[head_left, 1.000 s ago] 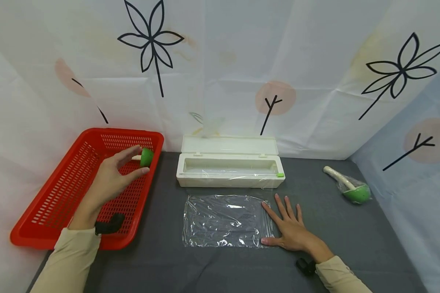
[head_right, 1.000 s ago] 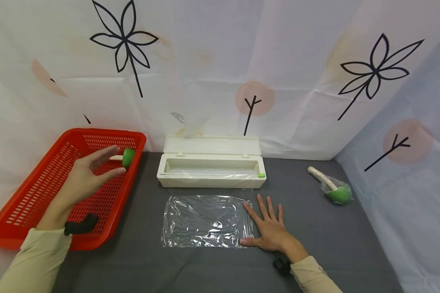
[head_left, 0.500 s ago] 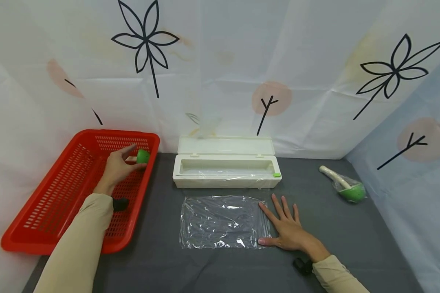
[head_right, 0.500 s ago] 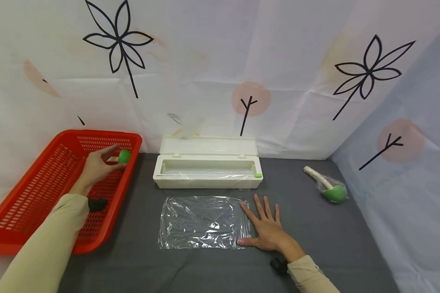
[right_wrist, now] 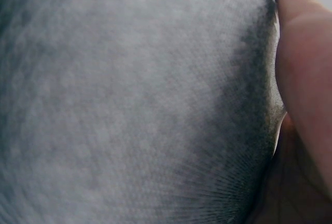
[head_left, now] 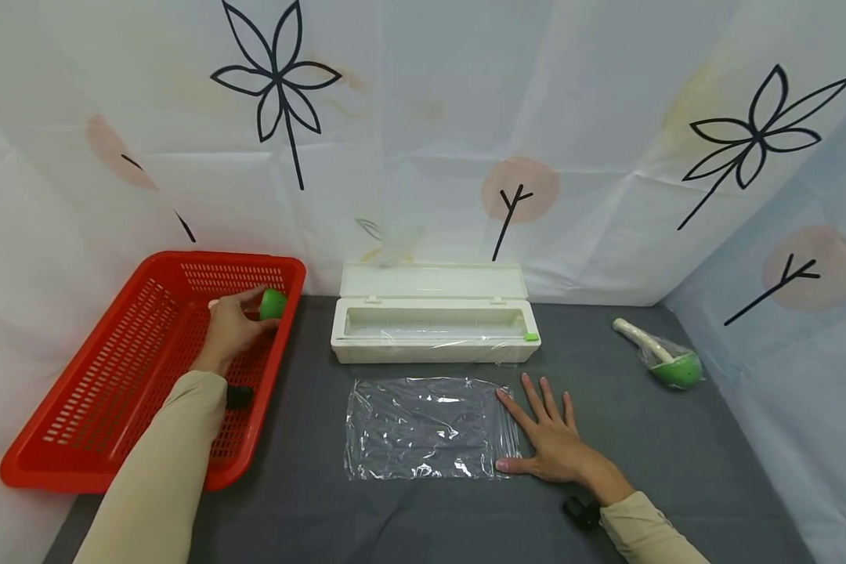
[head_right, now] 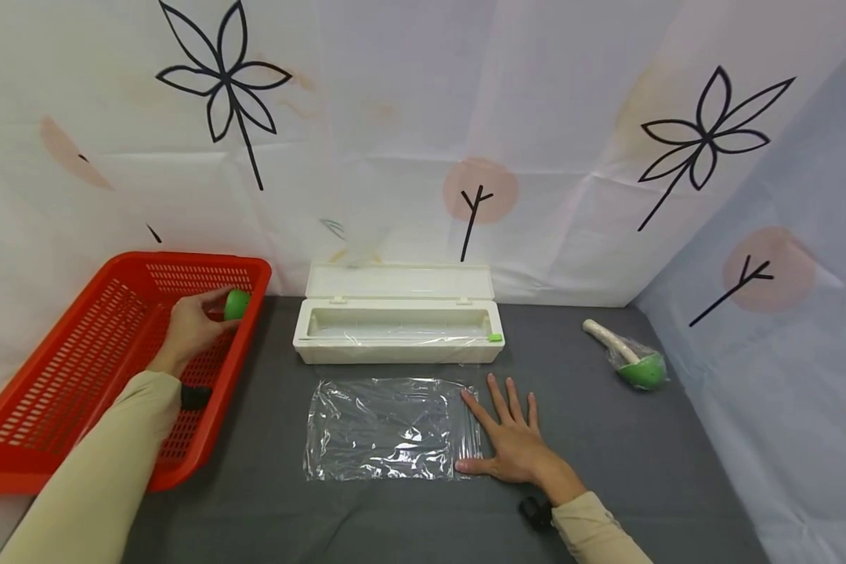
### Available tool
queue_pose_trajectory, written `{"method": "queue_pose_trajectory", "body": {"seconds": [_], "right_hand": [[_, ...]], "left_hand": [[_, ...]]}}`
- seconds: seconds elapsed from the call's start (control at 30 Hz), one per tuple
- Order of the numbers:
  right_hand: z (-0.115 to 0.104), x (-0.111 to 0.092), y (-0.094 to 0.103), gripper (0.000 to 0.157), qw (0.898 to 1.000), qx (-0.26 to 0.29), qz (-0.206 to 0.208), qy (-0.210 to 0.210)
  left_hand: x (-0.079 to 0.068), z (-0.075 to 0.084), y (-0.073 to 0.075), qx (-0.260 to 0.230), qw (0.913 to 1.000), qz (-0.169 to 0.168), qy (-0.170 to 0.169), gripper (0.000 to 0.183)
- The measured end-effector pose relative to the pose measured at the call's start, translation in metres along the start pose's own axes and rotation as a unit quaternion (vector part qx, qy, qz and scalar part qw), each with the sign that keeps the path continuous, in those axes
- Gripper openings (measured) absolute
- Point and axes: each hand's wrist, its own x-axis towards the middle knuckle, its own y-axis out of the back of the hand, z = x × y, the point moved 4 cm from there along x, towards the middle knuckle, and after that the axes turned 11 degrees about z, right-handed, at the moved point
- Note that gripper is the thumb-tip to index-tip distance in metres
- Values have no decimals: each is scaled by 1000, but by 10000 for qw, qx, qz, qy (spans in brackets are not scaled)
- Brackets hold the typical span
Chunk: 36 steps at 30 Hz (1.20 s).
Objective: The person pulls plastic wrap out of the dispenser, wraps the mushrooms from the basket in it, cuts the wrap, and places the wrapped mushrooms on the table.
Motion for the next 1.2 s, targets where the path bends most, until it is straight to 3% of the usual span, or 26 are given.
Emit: {"method": "queue_pose_trajectory", "body": {"seconds": [0.2,0.37,0.7,0.83,0.97,1.1,1.2], "right_hand": [[-8,1,6,108,9996,-91,-235,-142],[-11,0,8,108,10000,-40,-83,-1],[-11,0,10,109,9992,-218,-275,-188],[-11,1,10,110,9993,-198,-268,-188],[-12,0,10,110,9993,-197,-253,-182],[-11,1,10,110,9994,-212,-222,-177],[-11,1,10,110,9994,-176,-216,-183]], "left_hand": [[-3,7,9,-59,9998,184,42,69],[-4,18,22,-233,9988,436,8,71],[-18,63,49,-699,9921,997,-294,69],[-31,89,56,-998,9851,1301,-524,68],[-53,124,56,-1361,9734,1530,-1028,69],[-81,155,47,-1684,9640,1572,-1328,70],[-102,170,34,-1984,9599,1474,-1322,69]]}}
